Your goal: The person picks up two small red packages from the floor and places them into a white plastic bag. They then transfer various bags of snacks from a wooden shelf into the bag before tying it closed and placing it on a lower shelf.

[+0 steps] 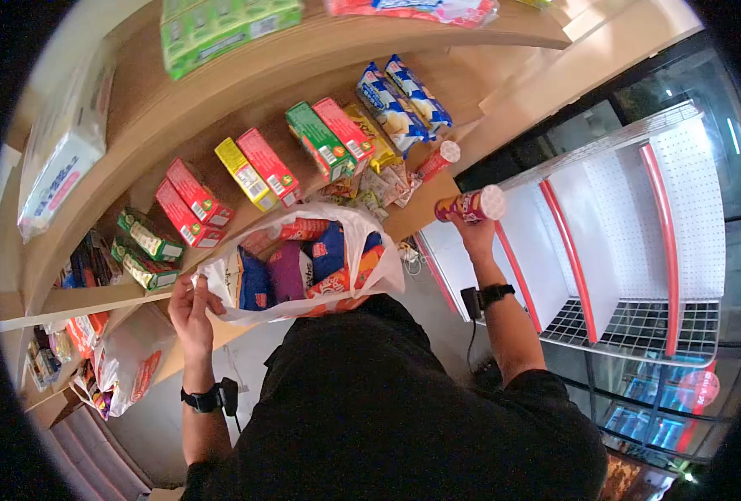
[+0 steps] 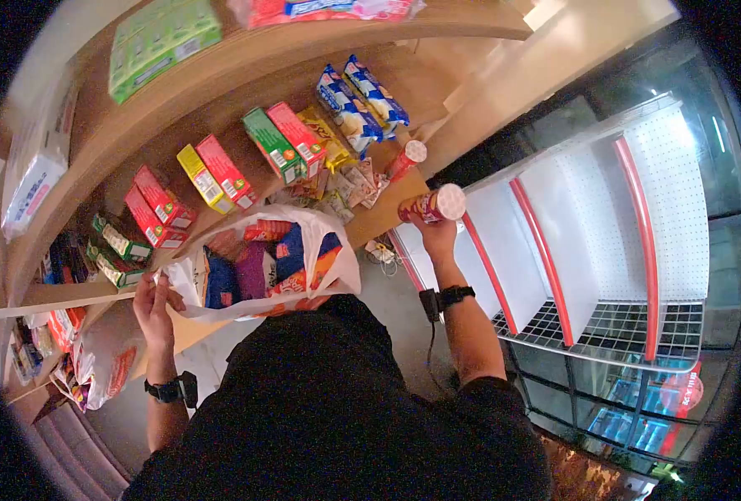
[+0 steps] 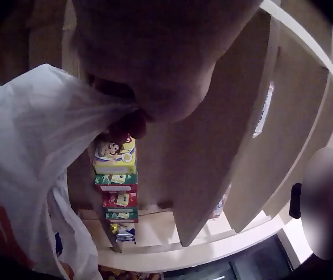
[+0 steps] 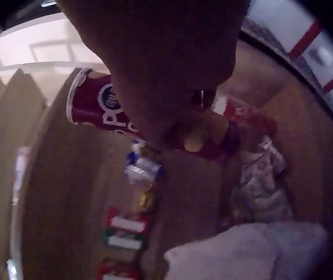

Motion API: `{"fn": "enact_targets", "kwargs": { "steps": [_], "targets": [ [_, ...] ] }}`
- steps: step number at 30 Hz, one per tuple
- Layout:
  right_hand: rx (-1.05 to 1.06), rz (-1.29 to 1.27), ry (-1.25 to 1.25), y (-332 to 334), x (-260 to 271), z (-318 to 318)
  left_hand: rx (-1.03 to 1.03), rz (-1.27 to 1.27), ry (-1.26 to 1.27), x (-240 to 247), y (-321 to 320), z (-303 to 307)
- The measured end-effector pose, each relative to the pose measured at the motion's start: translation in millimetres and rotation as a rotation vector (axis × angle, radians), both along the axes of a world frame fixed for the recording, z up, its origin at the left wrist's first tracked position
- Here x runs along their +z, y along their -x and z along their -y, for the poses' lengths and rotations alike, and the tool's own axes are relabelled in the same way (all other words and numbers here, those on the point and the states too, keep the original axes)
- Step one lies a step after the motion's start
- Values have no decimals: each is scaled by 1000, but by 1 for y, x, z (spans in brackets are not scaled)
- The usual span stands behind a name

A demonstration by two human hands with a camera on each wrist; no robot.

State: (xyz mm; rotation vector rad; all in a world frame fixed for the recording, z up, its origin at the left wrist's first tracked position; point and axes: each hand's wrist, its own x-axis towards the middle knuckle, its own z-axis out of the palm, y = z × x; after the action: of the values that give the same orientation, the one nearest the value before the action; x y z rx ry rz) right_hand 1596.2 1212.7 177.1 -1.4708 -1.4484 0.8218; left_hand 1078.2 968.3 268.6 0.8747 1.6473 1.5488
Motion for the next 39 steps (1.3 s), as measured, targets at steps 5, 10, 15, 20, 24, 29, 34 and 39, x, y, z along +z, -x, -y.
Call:
{"fn": "enact_targets", "kwargs": {
  "steps": [5,10,15,20,24,29,34,39],
  "targets": [
    [-61,-74,158,-56,-105,-48,140,-104,95,15,-17,2],
    [-106,-90,183,-46,-131,-92,240,-237,159,18,-37,5],
    [23,62,32,-57,-187,-142,367,-317,353,19,-41,14],
    [-4,-46,-24,-48,-198,-163,433,-347,356,25,-55,20],
    [-6,48,27,-41,-185,-164,447,-360,304,28,-71,22],
    [77,34,-21,-22,-171,-179,421,-385,307,22,-66,34],
    [154,440,262,-39,-205,-183,391,-332,238,20,-70,32],
    [313,127,162,-31,-198,-111,320,-257,150,19,-62,40]
  ]
}}
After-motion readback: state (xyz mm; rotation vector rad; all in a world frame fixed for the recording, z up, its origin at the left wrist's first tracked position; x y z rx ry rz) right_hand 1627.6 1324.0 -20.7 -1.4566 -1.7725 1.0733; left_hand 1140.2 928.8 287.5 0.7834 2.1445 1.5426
